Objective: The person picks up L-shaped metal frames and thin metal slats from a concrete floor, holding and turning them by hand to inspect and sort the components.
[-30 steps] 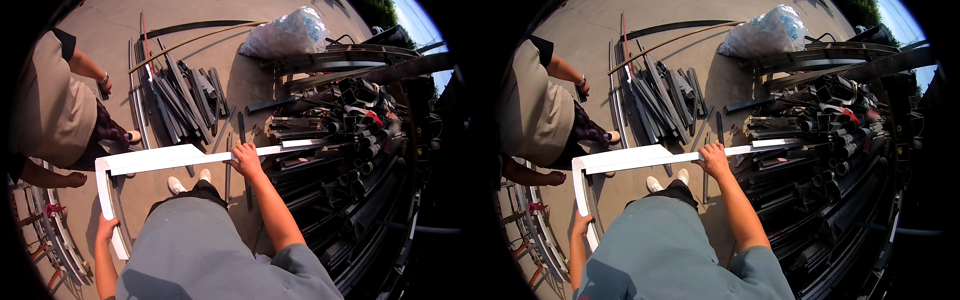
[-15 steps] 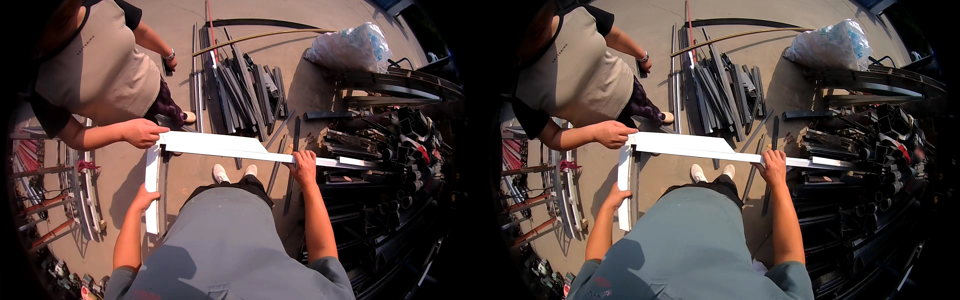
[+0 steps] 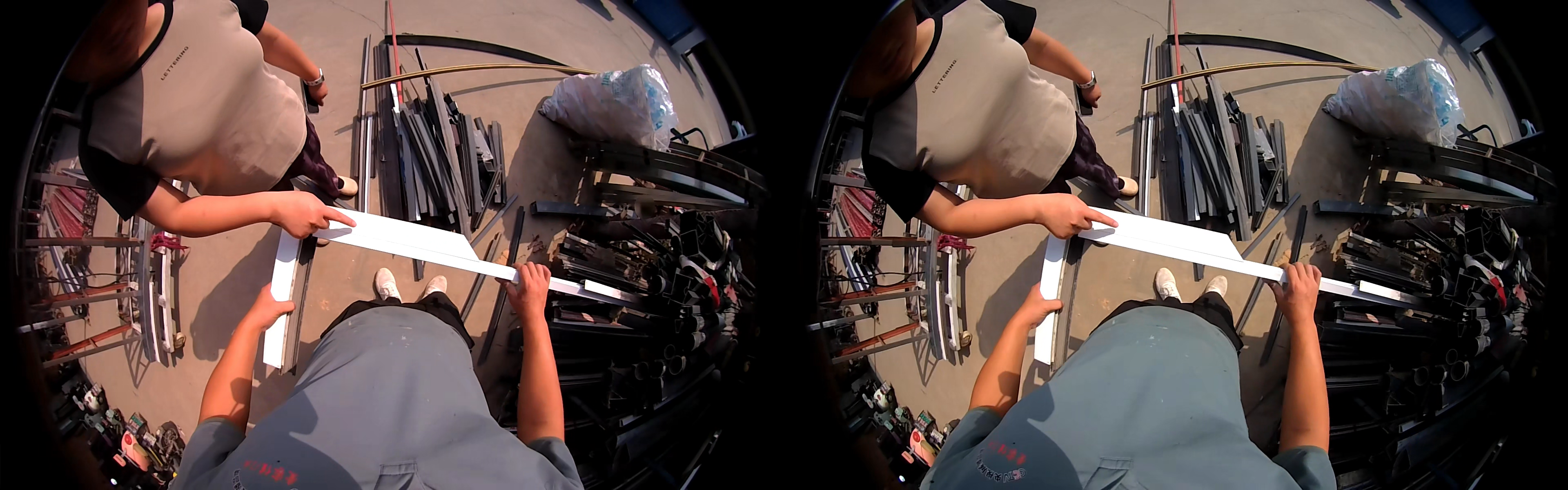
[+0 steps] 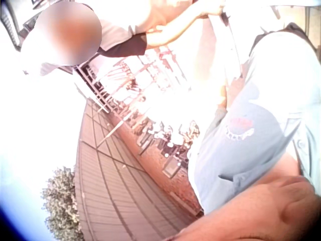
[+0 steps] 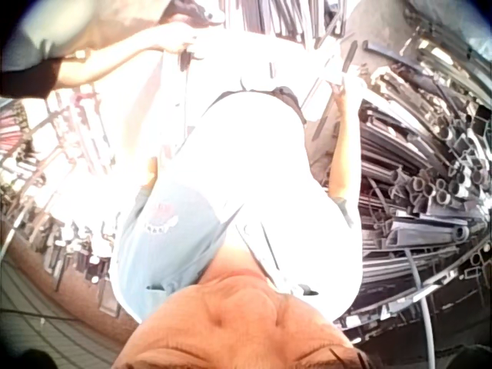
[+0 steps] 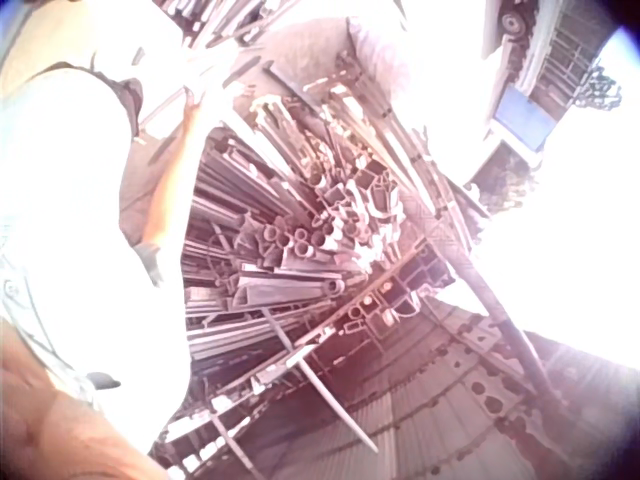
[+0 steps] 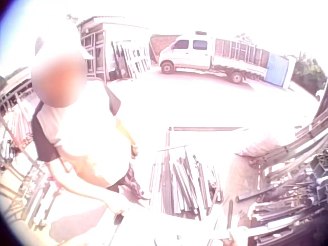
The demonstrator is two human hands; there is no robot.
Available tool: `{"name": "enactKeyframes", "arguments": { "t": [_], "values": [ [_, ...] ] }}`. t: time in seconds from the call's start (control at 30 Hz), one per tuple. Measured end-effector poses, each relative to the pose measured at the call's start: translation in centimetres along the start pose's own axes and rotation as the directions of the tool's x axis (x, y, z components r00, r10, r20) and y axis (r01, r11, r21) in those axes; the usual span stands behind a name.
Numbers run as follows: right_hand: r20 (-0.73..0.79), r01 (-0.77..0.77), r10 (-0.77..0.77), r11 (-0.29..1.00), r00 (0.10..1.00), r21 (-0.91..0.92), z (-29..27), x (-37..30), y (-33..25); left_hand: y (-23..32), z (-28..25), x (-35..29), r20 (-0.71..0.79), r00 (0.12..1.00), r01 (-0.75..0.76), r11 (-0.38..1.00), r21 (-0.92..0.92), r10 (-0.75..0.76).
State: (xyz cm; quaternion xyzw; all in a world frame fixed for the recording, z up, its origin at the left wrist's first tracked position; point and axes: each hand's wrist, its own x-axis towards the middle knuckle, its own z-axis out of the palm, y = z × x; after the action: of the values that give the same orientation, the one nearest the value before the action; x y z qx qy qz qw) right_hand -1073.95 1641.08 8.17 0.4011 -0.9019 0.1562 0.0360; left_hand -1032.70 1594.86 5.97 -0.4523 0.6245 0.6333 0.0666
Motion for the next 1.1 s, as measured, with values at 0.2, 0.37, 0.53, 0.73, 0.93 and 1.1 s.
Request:
{"name": "enactKeyframes", "arguments": {
  "t": [0.2, 0.37, 0.53, 0.73, 0.93, 1.1],
  "values": [
    [-0.023, -0.016, 0.016, 1.0, 1.0, 0.005, 0.3, -0.1, -0.1, -0.6, -0.1, 0.2, -0.011, 1.0, -0.011, 1.0, 0.003, 0.011],
    [-0.042, -0.04, 0.04, 0.999, 0.998, 0.005, 0.5, -0.1, -0.5, -0.1, 0.2, 0.0, -0.028, 1.0, -0.013, 1.0, 0.008, 0.013],
    [-0.059, -0.047, 0.048, 0.999, 0.997, 0.012, 0.3, -0.2, -0.4, 0.1, 0.3, 0.1, -0.022, 0.999, -0.028, 0.999, 0.021, 0.028],
    [-0.066, -0.051, 0.052, 0.998, 0.996, 0.024, 0.4, 0.1, -0.6, -1.5, -0.4, 0.8, -0.002, 0.999, -0.043, 0.999, 0.01, 0.043],
    [-0.051, -0.044, 0.044, 0.999, 0.998, 0.016, 0.3, 0.3, -0.6, -1.1, 0.0, 0.7, -0.029, 0.999, -0.03, 1.0, -0.001, 0.03],
    [0.08, -0.055, 0.055, 0.998, 0.995, -0.01, 0.7, 1.3, -0.3, -0.5, 0.3, 0.7, -0.042, 0.996, -0.071, 0.996, 0.044, 0.073]
  ]
}}
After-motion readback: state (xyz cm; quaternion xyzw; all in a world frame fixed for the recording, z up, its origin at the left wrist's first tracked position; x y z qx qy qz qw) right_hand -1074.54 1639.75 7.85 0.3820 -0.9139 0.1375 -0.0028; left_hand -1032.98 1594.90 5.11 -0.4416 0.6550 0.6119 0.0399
